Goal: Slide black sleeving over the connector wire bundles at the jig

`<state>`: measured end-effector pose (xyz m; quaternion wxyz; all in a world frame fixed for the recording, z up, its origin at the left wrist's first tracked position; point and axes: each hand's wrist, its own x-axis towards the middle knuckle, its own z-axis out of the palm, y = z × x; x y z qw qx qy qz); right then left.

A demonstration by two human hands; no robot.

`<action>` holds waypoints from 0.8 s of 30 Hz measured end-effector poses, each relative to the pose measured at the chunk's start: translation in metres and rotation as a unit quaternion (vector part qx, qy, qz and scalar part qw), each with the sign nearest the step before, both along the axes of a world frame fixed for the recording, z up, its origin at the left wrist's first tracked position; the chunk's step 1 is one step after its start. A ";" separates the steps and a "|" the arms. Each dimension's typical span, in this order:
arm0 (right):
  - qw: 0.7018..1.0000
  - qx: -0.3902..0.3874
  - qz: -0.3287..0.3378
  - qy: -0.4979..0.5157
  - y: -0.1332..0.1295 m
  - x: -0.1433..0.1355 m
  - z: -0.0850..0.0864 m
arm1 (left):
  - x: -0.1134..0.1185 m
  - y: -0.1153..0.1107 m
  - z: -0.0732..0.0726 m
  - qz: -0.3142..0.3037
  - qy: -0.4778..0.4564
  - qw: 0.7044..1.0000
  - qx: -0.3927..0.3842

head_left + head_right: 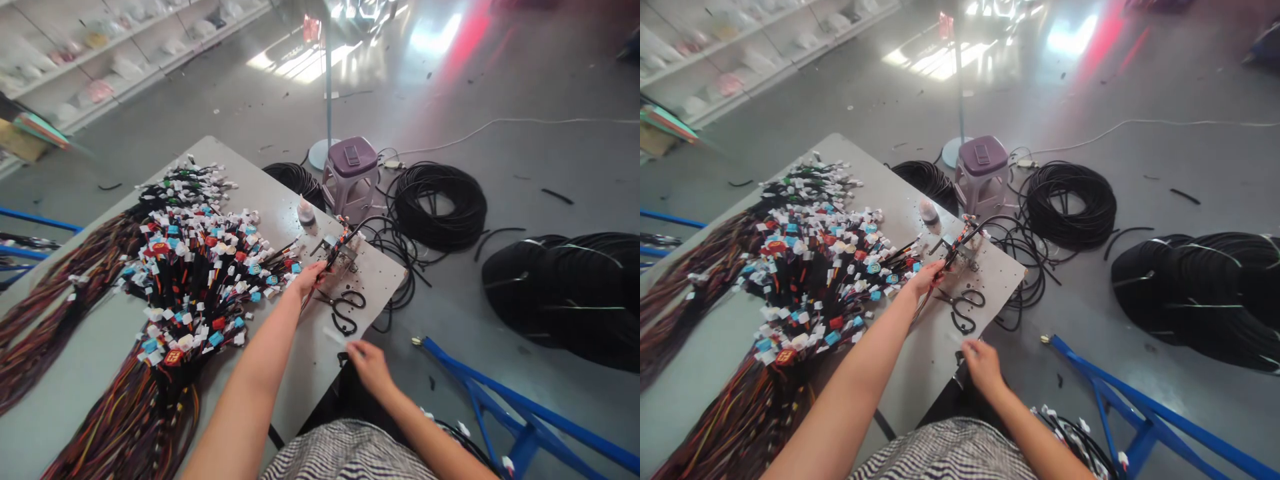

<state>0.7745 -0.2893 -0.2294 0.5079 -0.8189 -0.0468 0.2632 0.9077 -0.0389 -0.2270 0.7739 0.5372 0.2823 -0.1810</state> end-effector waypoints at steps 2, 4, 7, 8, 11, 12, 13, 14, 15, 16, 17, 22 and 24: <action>0.992 0.020 -0.124 0.003 -0.002 0.049 0.018 | -0.001 -0.002 0.001 0.009 -0.001 1.000 0.023; 0.979 0.032 -0.200 0.003 0.001 0.086 0.030 | -0.002 -0.005 0.003 0.010 -0.014 0.999 0.042; 0.970 0.058 -0.233 0.024 0.008 0.107 0.035 | -0.003 -0.009 0.006 0.009 -0.040 0.998 0.056; 0.969 0.068 -0.234 0.033 0.011 0.105 0.034 | -0.004 -0.010 0.006 0.012 -0.043 0.997 0.062; 0.966 0.088 -0.238 0.048 0.015 0.096 0.029 | -0.004 -0.012 0.008 0.013 -0.038 0.996 0.083; 0.964 0.090 -0.245 0.049 0.016 0.094 0.027 | -0.005 -0.013 0.008 0.012 -0.039 0.995 0.088; 0.962 0.090 -0.253 0.049 0.015 0.093 0.026 | -0.005 -0.013 0.009 0.010 -0.044 0.995 0.090; 0.961 0.088 -0.258 0.049 0.014 0.093 0.026 | -0.005 -0.013 0.009 0.010 -0.049 0.995 0.090; 0.961 0.086 -0.258 0.051 0.013 0.093 0.025 | -0.005 -0.013 0.010 0.009 -0.053 0.995 0.089; 0.962 0.084 -0.253 0.054 0.012 0.093 0.025 | -0.005 -0.013 0.010 0.008 -0.053 0.995 0.087; 0.964 0.082 -0.245 0.057 0.011 0.093 0.025 | -0.005 -0.013 0.011 0.005 -0.049 0.995 0.088; 0.971 0.097 -0.213 0.047 0.024 0.096 0.020 | -0.005 -0.013 0.012 -0.003 -0.045 0.993 0.108; 0.971 0.123 -0.198 0.049 0.037 0.107 0.015 | -0.007 -0.012 0.011 -0.003 -0.053 0.993 0.109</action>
